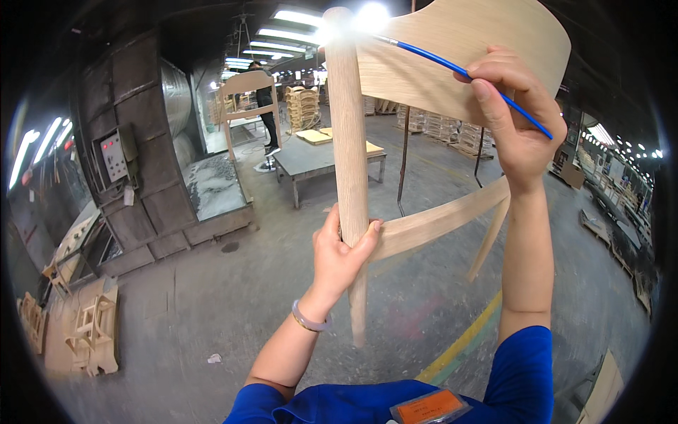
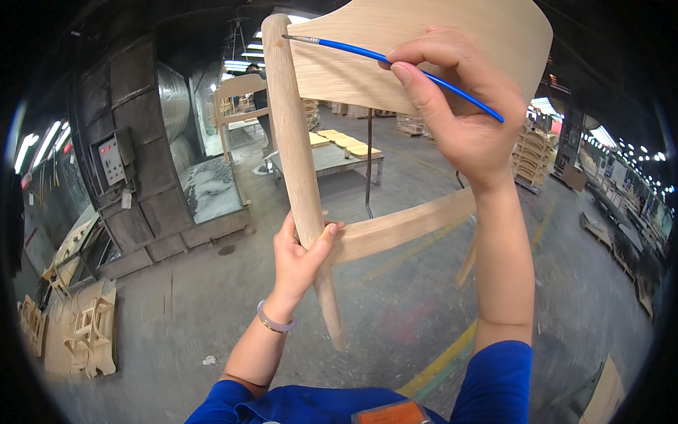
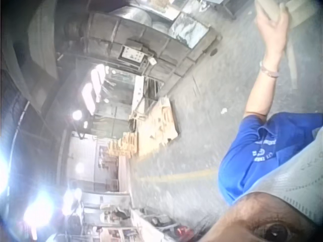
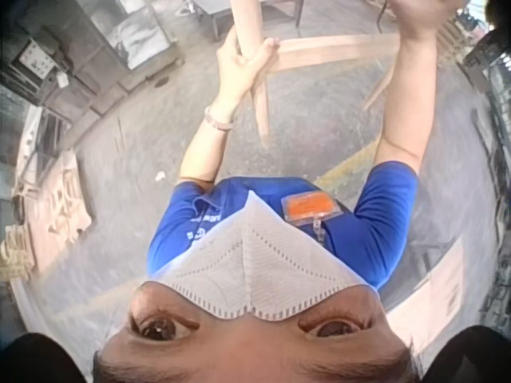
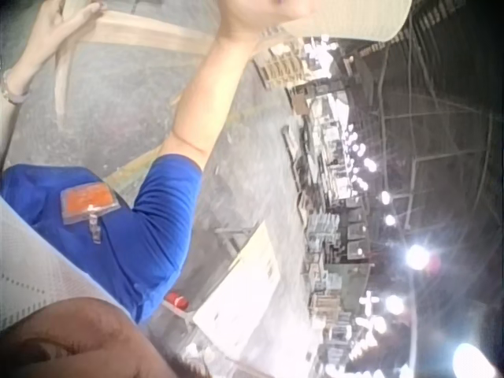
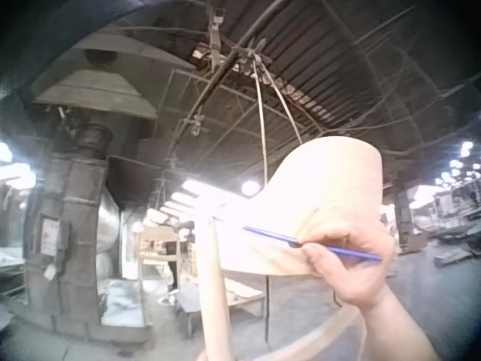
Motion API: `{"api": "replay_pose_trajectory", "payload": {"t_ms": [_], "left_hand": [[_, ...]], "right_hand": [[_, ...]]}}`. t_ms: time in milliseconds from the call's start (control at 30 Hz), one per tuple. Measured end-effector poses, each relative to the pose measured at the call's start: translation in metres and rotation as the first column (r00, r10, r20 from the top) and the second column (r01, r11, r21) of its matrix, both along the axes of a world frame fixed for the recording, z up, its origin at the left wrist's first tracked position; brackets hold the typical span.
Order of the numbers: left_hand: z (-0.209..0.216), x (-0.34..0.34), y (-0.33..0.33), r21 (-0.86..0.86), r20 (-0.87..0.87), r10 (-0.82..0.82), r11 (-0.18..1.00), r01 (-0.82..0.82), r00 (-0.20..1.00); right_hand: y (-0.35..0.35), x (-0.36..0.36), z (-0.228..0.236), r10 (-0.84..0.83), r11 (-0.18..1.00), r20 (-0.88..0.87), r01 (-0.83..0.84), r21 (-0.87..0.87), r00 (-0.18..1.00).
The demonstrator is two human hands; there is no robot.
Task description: The person uses a small brush to apply a finish to the joints and edges of a wooden chair frame. They repeatedly reposition the chair to access different areas, focusing on the connection points between the backrest and legs.
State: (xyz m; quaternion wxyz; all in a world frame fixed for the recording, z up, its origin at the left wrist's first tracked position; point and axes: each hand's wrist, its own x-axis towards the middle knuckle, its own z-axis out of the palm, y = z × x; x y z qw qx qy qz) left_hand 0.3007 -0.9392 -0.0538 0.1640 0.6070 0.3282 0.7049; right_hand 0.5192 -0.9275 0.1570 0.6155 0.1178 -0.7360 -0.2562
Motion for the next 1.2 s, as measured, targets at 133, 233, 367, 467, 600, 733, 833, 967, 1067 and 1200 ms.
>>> {"api": "replay_pose_trajectory", "payload": {"t_ms": [133,233,367,467,600,733,833,967,1067,1200], "left_hand": [[0.002,-0.002,0.0,-0.006,0.043,-0.002,1.0,0.002,0.999],[0.004,-0.003,-0.002,-0.032,0.026,0.034,0.999,-0.034,0.999],[0.007,-0.005,0.001,-0.065,-0.041,0.048,0.997,-0.051,0.998],[0.007,-0.006,0.005,-0.086,-0.068,0.06,0.994,-0.066,0.996],[0.004,-0.005,0.012,-0.069,-0.034,0.066,0.995,-0.068,0.997],[0.002,-0.003,0.02,-0.005,0.001,0.112,0.994,-0.112,0.994],[0.002,-0.003,0.024,-0.015,-0.004,0.122,0.992,-0.122,0.992],[0.003,-0.003,0.026,-0.031,-0.016,0.138,0.99,-0.138,0.99],[0.004,-0.002,0.027,-0.032,-0.014,0.137,0.99,-0.137,0.99],[0.004,-0.003,0.03,-0.018,-0.025,0.153,0.988,-0.153,0.988]], "right_hand": [[0.011,-0.003,0.002,-0.04,0.998,-0.012,0.041,0.056,0.999],[0.02,-0.005,0.002,-0.048,0.996,-0.023,0.05,0.08,0.999],[0.031,-0.005,0.003,-0.024,0.996,-0.029,0.026,0.081,0.999],[0.038,-0.006,0.002,-0.008,0.996,-0.033,0.011,0.085,0.999],[0.048,-0.008,0.002,-0.006,0.996,-0.04,0.01,0.094,0.999],[0.056,-0.007,0.002,0.006,0.995,-0.033,-0.003,0.095,0.999],[0.063,-0.009,0.001,0.036,0.996,-0.04,-0.032,0.086,0.999],[0.07,-0.01,0.001,0.054,0.995,-0.042,-0.05,0.085,0.998],[0.073,-0.011,0.001,0.046,0.994,-0.036,-0.042,0.096,0.998],[0.075,-0.012,0.002,0.055,0.993,-0.039,-0.051,0.102,0.998]]}}
